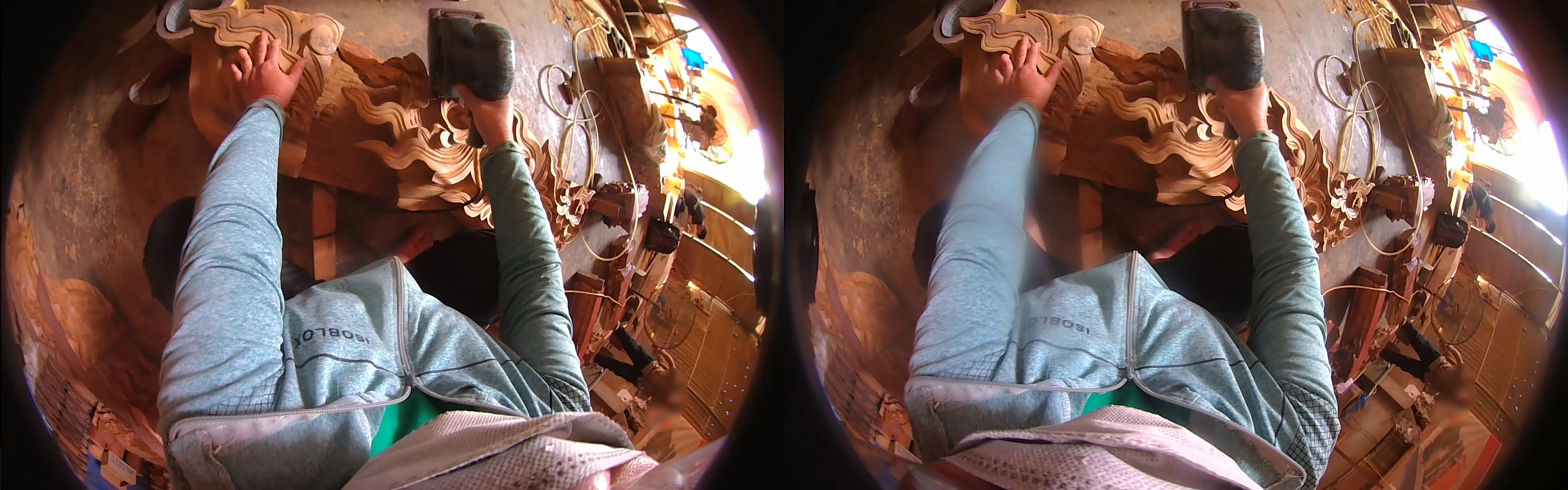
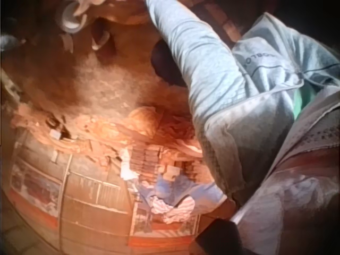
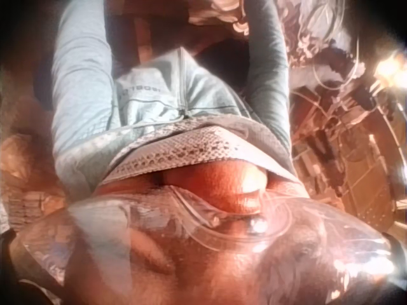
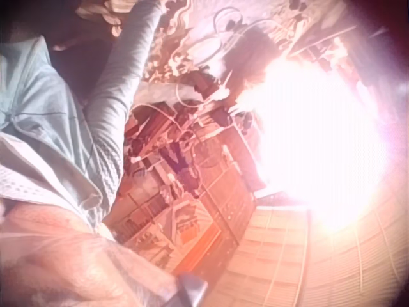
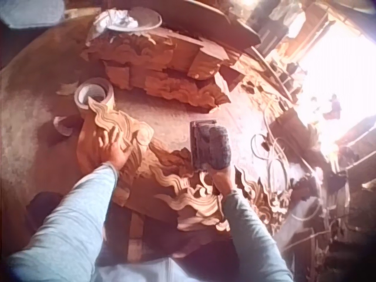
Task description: The person applies glue to a carved wooden panel and uses a hammer to tap and secure the pieces into place. The person works on a large ornate wooden panel, repeatedly applying adhesive and hammering sections to assemble the carving.
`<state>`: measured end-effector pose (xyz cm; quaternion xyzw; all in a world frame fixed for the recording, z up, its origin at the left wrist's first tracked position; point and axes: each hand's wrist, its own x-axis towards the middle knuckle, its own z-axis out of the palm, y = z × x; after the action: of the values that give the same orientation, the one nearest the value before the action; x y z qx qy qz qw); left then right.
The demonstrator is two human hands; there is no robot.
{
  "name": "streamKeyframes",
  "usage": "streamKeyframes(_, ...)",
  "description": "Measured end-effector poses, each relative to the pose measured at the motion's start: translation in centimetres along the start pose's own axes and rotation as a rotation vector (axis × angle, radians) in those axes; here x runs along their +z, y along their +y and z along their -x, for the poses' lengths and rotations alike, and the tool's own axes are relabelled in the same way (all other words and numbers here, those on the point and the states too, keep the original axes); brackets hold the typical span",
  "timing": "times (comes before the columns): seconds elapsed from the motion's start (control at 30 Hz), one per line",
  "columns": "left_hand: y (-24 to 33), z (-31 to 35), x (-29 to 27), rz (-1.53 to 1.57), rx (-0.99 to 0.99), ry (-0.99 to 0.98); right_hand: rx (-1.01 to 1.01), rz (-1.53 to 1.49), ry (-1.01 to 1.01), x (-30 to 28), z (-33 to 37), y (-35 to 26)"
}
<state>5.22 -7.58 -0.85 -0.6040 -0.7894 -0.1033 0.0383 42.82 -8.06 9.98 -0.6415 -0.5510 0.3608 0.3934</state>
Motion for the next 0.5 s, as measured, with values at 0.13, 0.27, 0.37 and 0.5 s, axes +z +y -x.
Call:
streamKeyframes(0.13, -0.1, 0.0, 0.1, 0.07, -0.003, 0.009, -0.096, 0.138, 0.082, 1.9, 0.3, -1.3)
streamKeyframes(0.27, -0.2, 0.0, 0.7, 0.049, 0.002, 0.042, -0.102, 0.053, 0.112, 3.3, 0.0, -2.0)
streamKeyframes(0.37, -0.1, -0.1, 1.1, 0.051, 0.002, 0.053, -0.238, 0.04, 0.168, 4.4, -0.5, -1.6)
streamKeyframes(0.5, -0.2, 0.1, 0.8, 0.132, 0.004, 0.049, -0.156, 0.126, 0.118, 3.7, -0.1, -0.6)
